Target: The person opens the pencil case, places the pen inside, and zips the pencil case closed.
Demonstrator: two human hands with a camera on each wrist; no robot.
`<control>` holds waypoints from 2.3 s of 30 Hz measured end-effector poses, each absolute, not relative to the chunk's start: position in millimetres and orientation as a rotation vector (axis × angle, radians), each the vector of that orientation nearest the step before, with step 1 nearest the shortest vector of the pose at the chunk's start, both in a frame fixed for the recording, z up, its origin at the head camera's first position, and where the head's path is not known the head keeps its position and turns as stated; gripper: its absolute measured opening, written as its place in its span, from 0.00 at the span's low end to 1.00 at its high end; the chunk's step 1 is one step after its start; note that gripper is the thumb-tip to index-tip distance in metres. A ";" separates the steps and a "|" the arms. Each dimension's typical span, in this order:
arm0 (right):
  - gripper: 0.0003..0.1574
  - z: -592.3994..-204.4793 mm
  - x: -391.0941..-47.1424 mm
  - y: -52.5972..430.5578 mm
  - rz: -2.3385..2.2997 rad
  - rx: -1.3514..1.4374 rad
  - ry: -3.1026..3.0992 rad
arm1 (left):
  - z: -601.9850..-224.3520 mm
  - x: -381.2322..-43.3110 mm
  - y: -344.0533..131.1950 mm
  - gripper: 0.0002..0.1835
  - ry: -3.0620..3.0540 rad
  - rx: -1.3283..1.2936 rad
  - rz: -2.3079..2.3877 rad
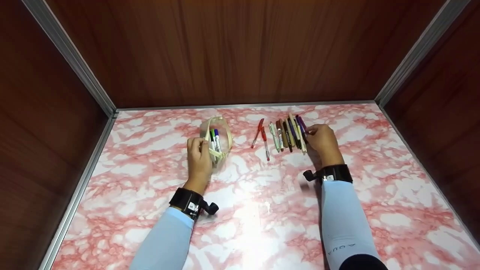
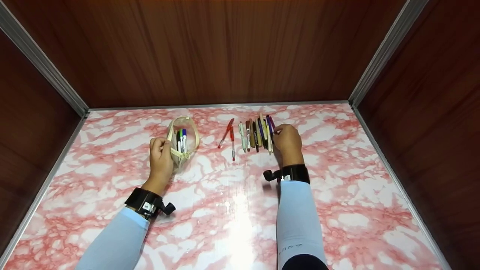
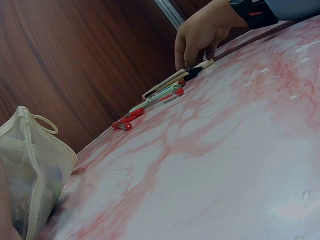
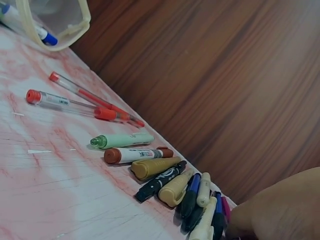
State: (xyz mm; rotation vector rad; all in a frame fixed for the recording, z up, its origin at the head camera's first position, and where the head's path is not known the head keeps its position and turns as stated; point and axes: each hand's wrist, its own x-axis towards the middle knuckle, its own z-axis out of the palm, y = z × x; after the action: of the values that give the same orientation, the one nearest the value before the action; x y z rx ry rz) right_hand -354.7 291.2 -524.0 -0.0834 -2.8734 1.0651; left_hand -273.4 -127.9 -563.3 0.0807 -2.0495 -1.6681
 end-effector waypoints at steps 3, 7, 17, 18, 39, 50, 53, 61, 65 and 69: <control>0.22 -521.2 -353.2 291.0 1.032 -0.097 -2.919 | -562.9 -272.8 -127.6 0.08 -2.049 0.084 -1.687; 0.20 -517.3 -349.9 289.7 1.017 -0.115 -2.930 | -562.3 -272.3 -127.5 0.08 -2.048 0.083 -1.702; 0.14 -518.0 -346.8 292.0 0.947 -0.185 -2.894 | -561.3 -272.1 -127.9 0.08 -2.063 0.070 -1.685; 0.16 -518.0 -346.3 292.6 0.952 -0.180 -2.898 | -561.3 -272.2 -127.9 0.08 -2.065 0.068 -1.678; 0.30 -507.5 -343.0 289.3 0.829 -0.125 -2.944 | -561.2 -273.5 -126.5 0.07 -2.053 0.066 -1.653; 0.24 -508.1 -342.9 291.6 1.034 -0.184 -2.893 | -562.6 -271.9 -128.0 0.09 -2.079 0.092 -1.680; 0.23 -505.2 -342.4 290.5 1.183 -0.199 -2.833 | -562.0 -271.9 -128.1 0.09 -2.084 0.100 -1.695; 0.24 -493.2 -344.9 282.4 1.369 -0.156 -2.702 | -562.5 -272.1 -127.8 0.09 -2.081 0.086 -1.669; 0.24 -487.2 -346.2 274.2 1.383 -0.095 -2.647 | -561.6 -272.1 -127.9 0.09 -2.086 0.093 -1.684; 0.23 -481.2 -347.0 260.5 1.410 -0.035 -2.606 | -559.9 -272.2 -127.6 0.08 -2.073 0.087 -1.680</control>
State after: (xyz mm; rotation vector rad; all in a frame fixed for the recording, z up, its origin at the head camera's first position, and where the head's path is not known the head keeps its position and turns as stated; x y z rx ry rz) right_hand -347.0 260.5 -481.2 -0.0348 -2.6064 1.4096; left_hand -272.2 -127.6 -559.9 0.0867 -2.0726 -1.6799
